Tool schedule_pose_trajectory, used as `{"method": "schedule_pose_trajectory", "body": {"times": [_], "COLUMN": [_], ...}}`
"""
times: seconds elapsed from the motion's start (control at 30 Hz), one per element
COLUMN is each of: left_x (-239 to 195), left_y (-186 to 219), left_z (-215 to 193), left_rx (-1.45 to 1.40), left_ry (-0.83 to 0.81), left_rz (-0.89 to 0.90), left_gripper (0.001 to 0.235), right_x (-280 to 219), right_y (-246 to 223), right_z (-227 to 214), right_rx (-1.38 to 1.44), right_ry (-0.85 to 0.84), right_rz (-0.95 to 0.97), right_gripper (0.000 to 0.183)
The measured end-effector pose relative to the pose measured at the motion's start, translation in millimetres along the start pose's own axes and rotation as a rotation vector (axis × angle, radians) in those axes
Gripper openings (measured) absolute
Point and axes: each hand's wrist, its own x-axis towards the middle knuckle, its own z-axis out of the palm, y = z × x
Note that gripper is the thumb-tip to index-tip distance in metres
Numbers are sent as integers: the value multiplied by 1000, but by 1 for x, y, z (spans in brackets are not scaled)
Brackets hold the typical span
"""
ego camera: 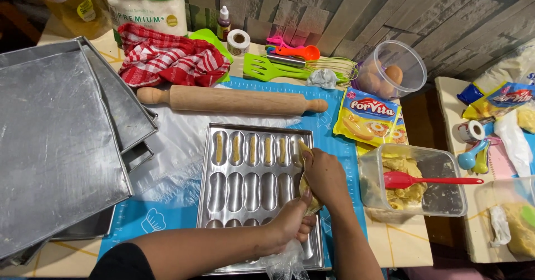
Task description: The person pipes yellow dough from a plastic bag into the oval cavities of a metal baking tray. They use a red spatula to smooth the dough in the cavities and occasionally refill the piping bag from a container.
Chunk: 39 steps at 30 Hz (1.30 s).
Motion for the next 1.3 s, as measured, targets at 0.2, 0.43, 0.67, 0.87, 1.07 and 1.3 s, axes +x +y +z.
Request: {"method": "schedule_pose_trajectory", "body": {"times": [0.2,0.43,0.67,0.87,1.07,1.3], "left_x": [3,22,19,33,26,33], "left_y": [0,-11,-8,-17,-12,-18], "left_z": [-2,-11,-10,-16,-13,-16], "left_rx": [-21,-46,-38,-91,-82,-101], "left_ry": [5,14,32,36,39,33], "left_rz": [-32,-15,-33,-44,-58,-62], "left_gripper": [49,40,30,21,14,21], "right_x": [3,4,7,7,6,6], "right_y": [5,3,6,6,4,8], "right_z": [7,9,16,15,14,17], "right_rx": [-47,-65,-100,-113,-128,-142], "right_ry": [23,27,42,33,28,37], "right_rz": [-19,-3,0,1,2,-12], "right_gripper": [43,44,42,43,45,44]}}
